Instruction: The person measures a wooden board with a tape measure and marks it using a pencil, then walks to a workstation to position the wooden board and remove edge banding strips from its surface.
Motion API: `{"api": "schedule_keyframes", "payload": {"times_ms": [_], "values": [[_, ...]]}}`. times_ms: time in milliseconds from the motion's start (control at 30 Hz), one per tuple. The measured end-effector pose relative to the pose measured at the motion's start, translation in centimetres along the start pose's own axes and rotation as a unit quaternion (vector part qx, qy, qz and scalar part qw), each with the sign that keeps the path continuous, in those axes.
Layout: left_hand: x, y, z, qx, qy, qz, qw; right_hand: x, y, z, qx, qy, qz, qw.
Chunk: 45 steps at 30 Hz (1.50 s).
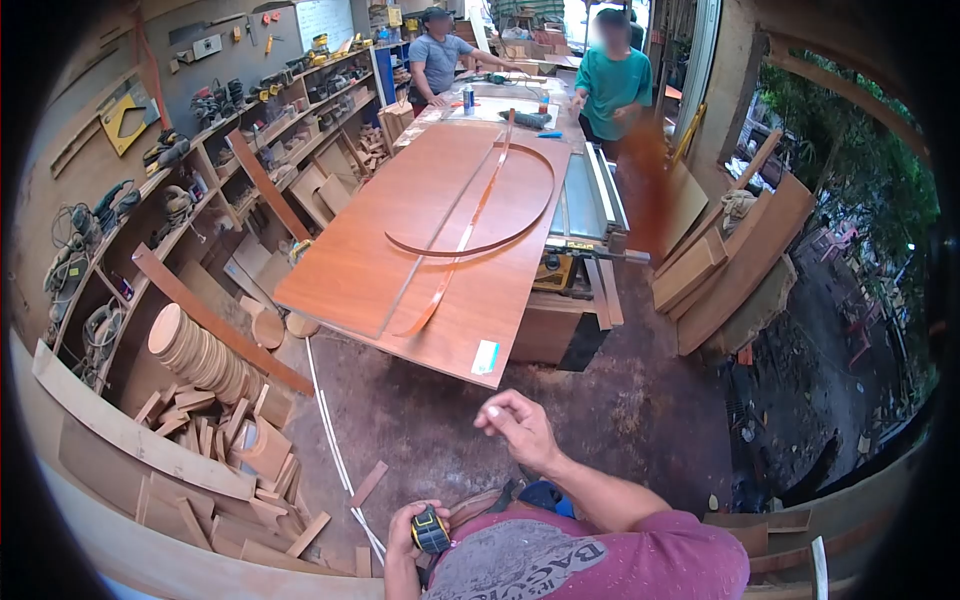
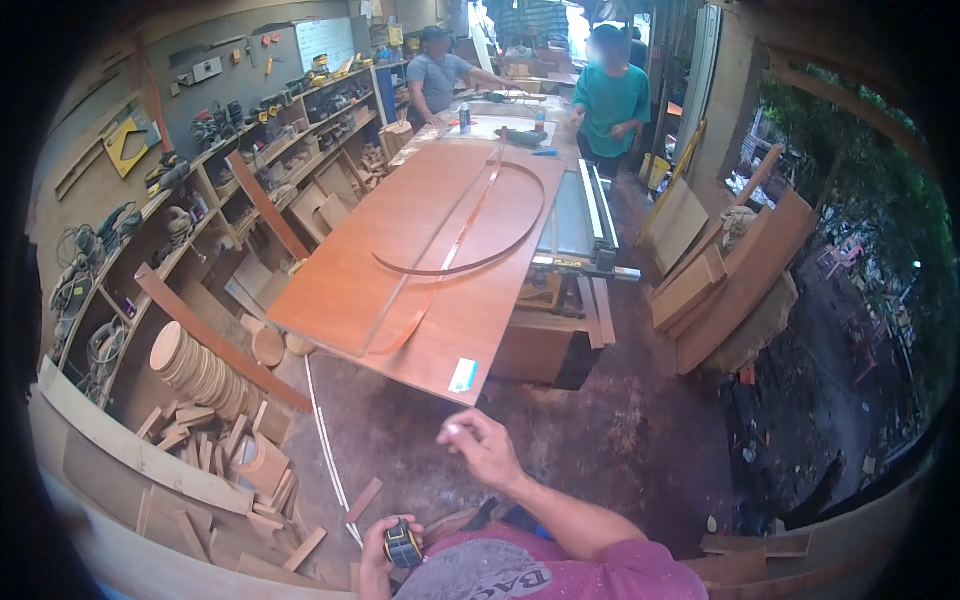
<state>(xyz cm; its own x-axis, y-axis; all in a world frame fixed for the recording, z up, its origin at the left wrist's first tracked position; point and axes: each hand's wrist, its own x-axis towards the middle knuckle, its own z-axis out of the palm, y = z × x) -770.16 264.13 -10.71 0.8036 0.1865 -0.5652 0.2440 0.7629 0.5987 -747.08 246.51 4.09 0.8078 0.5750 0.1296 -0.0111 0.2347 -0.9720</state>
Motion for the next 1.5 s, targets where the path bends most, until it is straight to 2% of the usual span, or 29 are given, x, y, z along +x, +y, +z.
{"api": "schedule_keyframes", "payload": {"times_ms": [67, 133, 233, 333, 400, 533, 633, 767, 833, 933, 1033, 1067, 1133, 1233, 1367, 1500], "values": [[0.2, -0.1, -0.3, 0.007, -0.008, -0.001, 1.000, 0.4, -6.1, 1.9, -0.004, -0.143, -0.134, 0.981], [0.1, -0.1, -0.3, 0.022, -0.031, 0.006, 0.999, 0.9, -11.5, 3.7, 0.050, -0.286, -0.245, 0.925], [0.6, -0.2, -1.3, 0.033, -0.090, 0.019, 0.995, -0.1, -18.2, 6.1, 0.196, -0.457, -0.254, 0.829], [-0.4, -0.2, -0.5, 0.024, -0.071, 0.005, 0.997, 0.6, -20.2, 9.1, 0.280, -0.524, -0.375, 0.711], [-0.9, -0.2, 0.0, 0.018, -0.058, -0.004, 0.998, 0.1, -20.4, 10.2, 0.314, -0.523, -0.408, 0.680], [-1.8, -0.5, 0.2, 0.003, -0.037, -0.013, 0.999, -2.3, -20.3, 12.1, 0.437, -0.489, -0.325, 0.681], [-2.5, -0.3, 0.3, -0.008, -0.025, -0.027, 0.999, -2.2, -20.7, 11.9, 0.436, -0.504, -0.342, 0.662], [-3.0, 0.1, 0.7, -0.017, -0.007, -0.033, 0.999, -2.8, -21.0, 11.4, 0.459, -0.516, -0.289, 0.664], [-3.3, 0.3, 1.2, -0.024, 0.004, -0.044, 0.999, -3.2, -21.2, 11.8, 0.472, -0.496, -0.325, 0.652], [-4.2, 0.4, 2.2, -0.036, 0.037, -0.051, 0.997, -3.3, -20.3, 14.2, 0.496, -0.458, -0.418, 0.608], [-5.9, 1.4, 4.8, -0.054, 0.080, -0.034, 0.995, -3.0, -20.4, 12.5, 0.387, -0.501, -0.430, 0.644], [-6.8, 1.8, 6.2, -0.061, 0.096, -0.018, 0.993, -2.0, -21.3, 9.7, 0.289, -0.540, -0.422, 0.668], [-8.4, 2.9, 9.0, -0.069, 0.125, 0.012, 0.990, -2.1, -21.3, 9.2, 0.258, -0.540, -0.407, 0.690], [-9.8, 4.0, 12.2, -0.067, 0.165, 0.065, 0.982, -4.2, -19.8, 12.1, 0.381, -0.463, -0.402, 0.692], [-6.3, 2.3, 6.4, -0.058, 0.107, -0.013, 0.992, -4.2, -20.2, 11.5, 0.332, -0.407, -0.443, 0.727], [-4.9, 1.5, 3.9, -0.030, 0.081, -0.017, 0.996, -3.9, -22.0, 10.8, 0.303, -0.378, -0.454, 0.748]]}}
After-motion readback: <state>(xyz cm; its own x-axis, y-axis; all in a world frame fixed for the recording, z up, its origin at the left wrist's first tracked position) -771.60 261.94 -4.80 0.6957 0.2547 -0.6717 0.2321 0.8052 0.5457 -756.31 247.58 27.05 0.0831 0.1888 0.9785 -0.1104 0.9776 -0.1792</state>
